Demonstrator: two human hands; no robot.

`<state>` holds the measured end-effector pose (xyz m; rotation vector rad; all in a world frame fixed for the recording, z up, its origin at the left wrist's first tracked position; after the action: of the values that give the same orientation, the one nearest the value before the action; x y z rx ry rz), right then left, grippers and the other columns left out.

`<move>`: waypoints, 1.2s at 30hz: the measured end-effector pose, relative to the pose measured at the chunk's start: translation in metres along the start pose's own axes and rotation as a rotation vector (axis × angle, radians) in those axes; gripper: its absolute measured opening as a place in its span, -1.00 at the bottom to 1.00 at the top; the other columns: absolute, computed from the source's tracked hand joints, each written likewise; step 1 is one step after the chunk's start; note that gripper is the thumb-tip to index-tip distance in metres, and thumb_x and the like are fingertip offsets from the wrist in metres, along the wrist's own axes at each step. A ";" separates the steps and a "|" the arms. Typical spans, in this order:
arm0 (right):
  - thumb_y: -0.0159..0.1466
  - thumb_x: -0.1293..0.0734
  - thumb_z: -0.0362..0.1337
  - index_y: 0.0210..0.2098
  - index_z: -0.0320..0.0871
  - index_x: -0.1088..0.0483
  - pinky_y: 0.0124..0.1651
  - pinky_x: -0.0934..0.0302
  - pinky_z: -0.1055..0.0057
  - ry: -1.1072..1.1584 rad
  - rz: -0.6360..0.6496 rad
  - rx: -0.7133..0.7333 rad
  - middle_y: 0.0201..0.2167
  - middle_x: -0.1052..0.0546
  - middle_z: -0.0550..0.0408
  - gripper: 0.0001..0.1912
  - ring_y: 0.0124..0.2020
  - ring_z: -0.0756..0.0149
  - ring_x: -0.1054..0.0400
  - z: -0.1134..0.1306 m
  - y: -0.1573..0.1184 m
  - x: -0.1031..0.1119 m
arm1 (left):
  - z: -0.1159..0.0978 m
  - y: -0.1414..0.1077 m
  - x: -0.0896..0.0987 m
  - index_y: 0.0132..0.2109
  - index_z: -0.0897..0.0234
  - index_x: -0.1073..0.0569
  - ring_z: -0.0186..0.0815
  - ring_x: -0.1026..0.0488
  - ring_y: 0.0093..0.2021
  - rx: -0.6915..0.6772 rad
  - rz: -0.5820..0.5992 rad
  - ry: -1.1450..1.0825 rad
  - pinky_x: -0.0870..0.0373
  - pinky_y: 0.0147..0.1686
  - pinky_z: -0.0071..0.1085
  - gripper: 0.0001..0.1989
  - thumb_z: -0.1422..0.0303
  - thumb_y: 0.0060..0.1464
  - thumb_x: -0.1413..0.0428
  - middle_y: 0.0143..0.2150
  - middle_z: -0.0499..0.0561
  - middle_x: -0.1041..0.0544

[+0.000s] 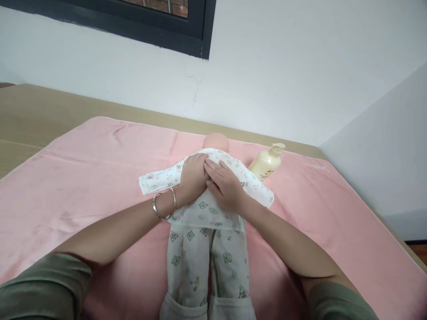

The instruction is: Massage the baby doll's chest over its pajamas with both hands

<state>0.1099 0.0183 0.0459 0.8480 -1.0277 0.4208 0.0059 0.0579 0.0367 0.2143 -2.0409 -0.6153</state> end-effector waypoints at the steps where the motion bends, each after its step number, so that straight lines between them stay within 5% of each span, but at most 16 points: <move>1: 0.46 -0.02 -0.21 0.39 -0.29 -0.12 0.50 0.19 -0.06 0.000 0.017 -0.033 0.40 -0.21 -0.11 -0.43 0.45 0.16 -0.03 -0.007 0.003 0.001 | -0.002 -0.001 0.001 -0.21 0.30 -0.45 -0.08 -0.49 -0.17 -0.004 -0.004 0.009 -0.43 -0.08 -0.13 -0.73 0.40 0.28 0.14 -0.21 0.17 -0.57; 4: 0.48 0.01 -0.17 0.37 -0.29 -0.17 0.48 0.25 -0.18 -0.028 0.066 -0.155 0.40 -0.21 -0.10 -0.43 0.47 0.03 0.04 -0.030 0.010 0.003 | -0.012 -0.012 0.004 -0.07 0.37 -0.46 0.00 -0.48 -0.02 -0.037 -0.016 0.051 -0.40 0.04 -0.04 -0.72 0.44 0.24 0.12 -0.05 0.24 -0.57; 9: 0.47 0.00 -0.23 0.34 -0.23 -0.22 0.39 0.05 -0.23 -0.122 0.042 -0.337 0.42 -0.18 -0.14 -0.47 0.44 -0.10 -0.01 -0.044 0.009 0.008 | -0.033 -0.032 0.010 0.23 0.56 -0.31 0.08 -0.24 0.34 -0.170 -0.062 0.033 -0.11 0.36 0.09 -0.51 0.40 0.20 0.06 0.28 0.36 -0.38; 16: 0.41 -0.06 -0.32 0.39 -0.39 -0.12 0.45 0.11 -0.16 -0.197 -0.001 -0.313 0.43 -0.13 -0.23 -0.41 0.48 -0.17 0.14 0.008 -0.011 0.002 | -0.014 -0.007 0.011 -0.09 0.32 -0.44 -0.10 -0.50 -0.08 0.027 0.002 -0.159 -0.45 0.00 -0.11 -0.67 0.39 0.31 0.21 -0.12 0.19 -0.57; 23: 0.40 -0.05 -0.32 0.37 -0.35 -0.13 0.47 0.11 -0.13 -0.057 -0.010 -0.338 0.42 -0.16 -0.18 -0.42 0.47 -0.05 0.08 -0.022 0.000 0.004 | -0.043 -0.024 0.018 0.11 0.32 -0.35 -0.06 -0.41 0.13 -0.097 0.027 -0.151 -0.32 0.16 -0.05 -0.66 0.33 0.33 0.19 0.11 0.23 -0.48; 27: 0.41 -0.05 -0.28 0.39 -0.30 -0.11 0.46 0.17 -0.22 -0.053 -0.030 -0.378 0.45 -0.08 -0.18 -0.41 0.50 -0.08 0.19 -0.010 -0.008 0.003 | -0.020 -0.012 0.010 0.04 0.31 -0.39 -0.10 -0.47 0.00 0.022 -0.005 -0.234 -0.39 0.11 -0.07 -0.65 0.32 0.36 0.23 0.01 0.21 -0.54; 30: 0.36 -0.13 -0.29 0.39 -0.26 -0.12 0.47 0.21 -0.20 -0.037 -0.034 -0.330 0.46 -0.09 -0.13 -0.38 0.51 -0.03 0.23 -0.005 -0.010 0.001 | 0.002 -0.001 0.001 0.12 0.37 -0.39 -0.08 -0.46 0.09 0.086 -0.026 -0.238 -0.37 0.17 -0.03 -0.61 0.30 0.35 0.20 0.09 0.25 -0.53; 36: 0.39 -0.09 -0.24 0.33 -0.22 -0.23 0.46 0.33 -0.28 0.024 0.008 -0.301 0.41 -0.20 -0.14 -0.45 0.46 0.02 0.02 -0.063 0.010 0.008 | -0.014 -0.022 -0.001 0.17 0.44 -0.39 -0.05 -0.28 0.34 -0.061 -0.077 -0.080 -0.17 0.36 0.00 -0.57 0.47 0.28 0.20 0.24 0.26 -0.44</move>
<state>0.1432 0.0734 0.0419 0.5682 -1.0418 0.2732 0.0161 0.0351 0.0303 0.2368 -2.0953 -0.7441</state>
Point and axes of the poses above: each hand's wrist, its own y-axis towards the middle knuckle, its own x-axis out of the back of the hand, z = x × y, the point moved 6 cm from there along y, towards the middle knuckle
